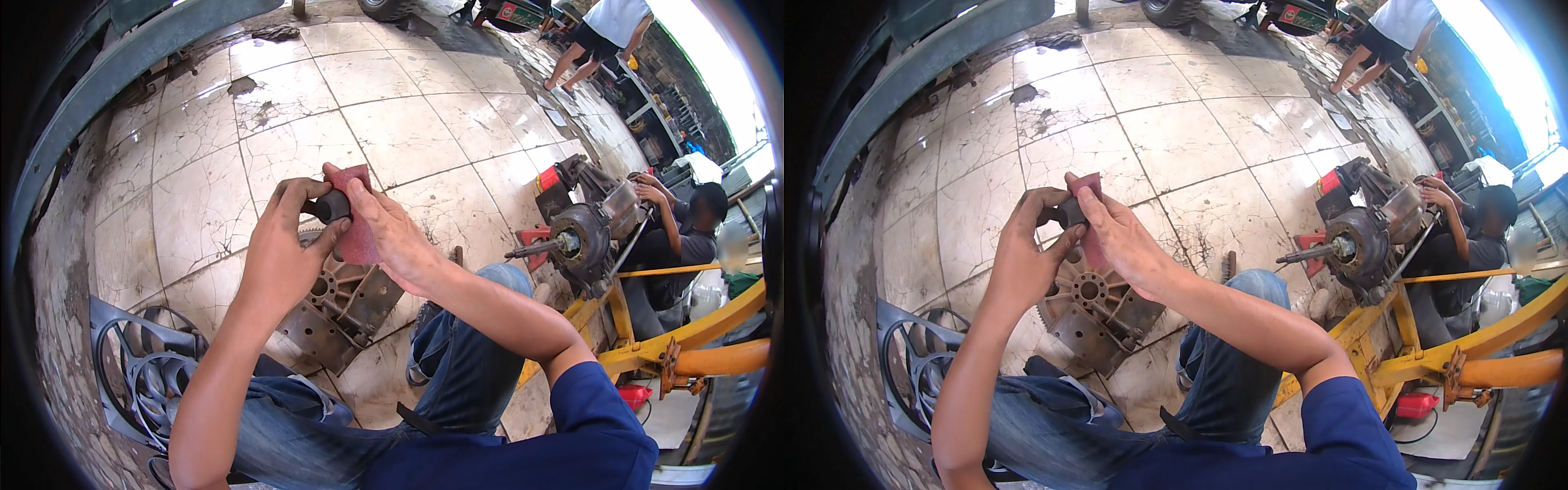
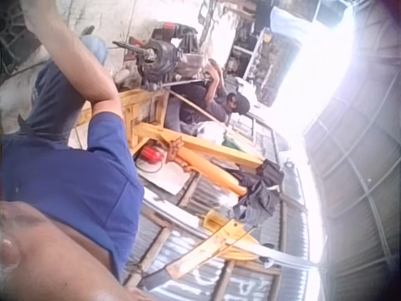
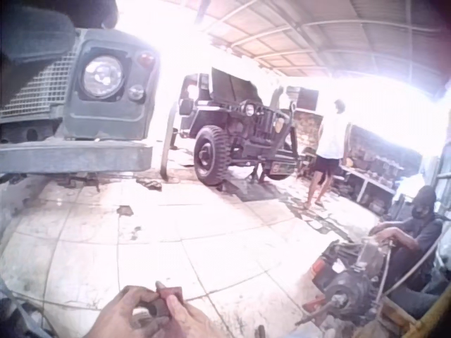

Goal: The person sits on the floor and uses a red sanding block to sand a small dark metal ring. The person rotates the ring in their left hand and rubs the sanding block against its surfaces repeatedly.

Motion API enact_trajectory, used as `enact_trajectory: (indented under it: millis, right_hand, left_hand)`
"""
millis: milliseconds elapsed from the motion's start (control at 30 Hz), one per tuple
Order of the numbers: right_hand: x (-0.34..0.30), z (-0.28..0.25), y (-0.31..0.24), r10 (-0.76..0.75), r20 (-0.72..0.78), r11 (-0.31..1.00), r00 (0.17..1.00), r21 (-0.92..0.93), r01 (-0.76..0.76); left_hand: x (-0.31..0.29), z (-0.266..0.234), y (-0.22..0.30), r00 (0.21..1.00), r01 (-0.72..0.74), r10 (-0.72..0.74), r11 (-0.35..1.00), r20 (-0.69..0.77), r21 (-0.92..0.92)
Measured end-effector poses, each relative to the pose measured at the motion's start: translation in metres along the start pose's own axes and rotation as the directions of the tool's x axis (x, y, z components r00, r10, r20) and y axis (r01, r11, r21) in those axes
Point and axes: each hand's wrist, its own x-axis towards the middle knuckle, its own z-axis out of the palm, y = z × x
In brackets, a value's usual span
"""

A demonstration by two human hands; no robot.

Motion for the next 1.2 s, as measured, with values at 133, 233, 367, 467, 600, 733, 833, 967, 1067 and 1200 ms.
enact_trajectory:
  millis: [133,233,367,467,600,733,833,967,1067,1200]
  right_hand:
    - [0.002,-0.002,0.006,-0.103,0.009,0.994,0.995,-0.037,0.103]
    - [0.004,0.005,0.007,-0.136,-0.023,0.991,0.99,0.008,0.137]
    - [0.002,-0.005,0.004,-0.012,-0.064,0.997,0.998,0.071,0.017]
    - [0.004,-0.009,0.002,0.017,-0.127,0.995,0.992,0.099,-0.004]
    - [0.001,-0.005,-0.004,0.029,-0.126,0.995,0.992,0.094,-0.017]
    - [-0.004,0.002,-0.004,0.023,-0.115,0.994,0.993,0.11,-0.011]
    - [-0.004,0.004,-0.003,0.034,-0.107,0.993,0.994,0.112,-0.022]
    - [-0.003,0.002,-0.006,0.095,-0.167,0.988,0.981,0.135,-0.072]
    - [0.002,-0.002,-0.001,0.031,-0.142,0.98,0.989,0.197,-0.003]
    - [0.002,-0.008,0.007,0.055,-0.097,0.972,0.994,0.233,-0.031]
  left_hand:
    - [0.001,0.001,0.006,1.0,-0.026,0.026,1.0,-0.017,0.015]
    - [0.0,0.002,0.004,0.999,-0.034,0.036,0.998,-0.04,0.048]
    - [-0.009,0.012,0.016,0.998,-0.04,0.038,0.998,0.058,0.042]
    - [-0.013,0.019,0.021,0.992,-0.111,0.106,0.991,0.068,0.075]
    - [-0.009,0.016,0.019,0.993,-0.113,0.11,0.985,0.03,0.128]
    - [0.001,0.01,0.006,0.995,-0.023,0.031,0.996,-0.092,0.084]
    - [-0.007,0.01,0.006,0.992,-0.092,0.1,0.99,-0.074,0.107]
    - [-0.015,0.02,0.022,0.979,-0.199,0.202,0.975,-0.018,0.096]
    - [-0.004,0.017,0.013,0.989,-0.137,0.143,0.983,-0.041,0.12]
    - [-0.002,0.015,0.004,0.993,-0.109,0.112,0.991,-0.037,0.074]
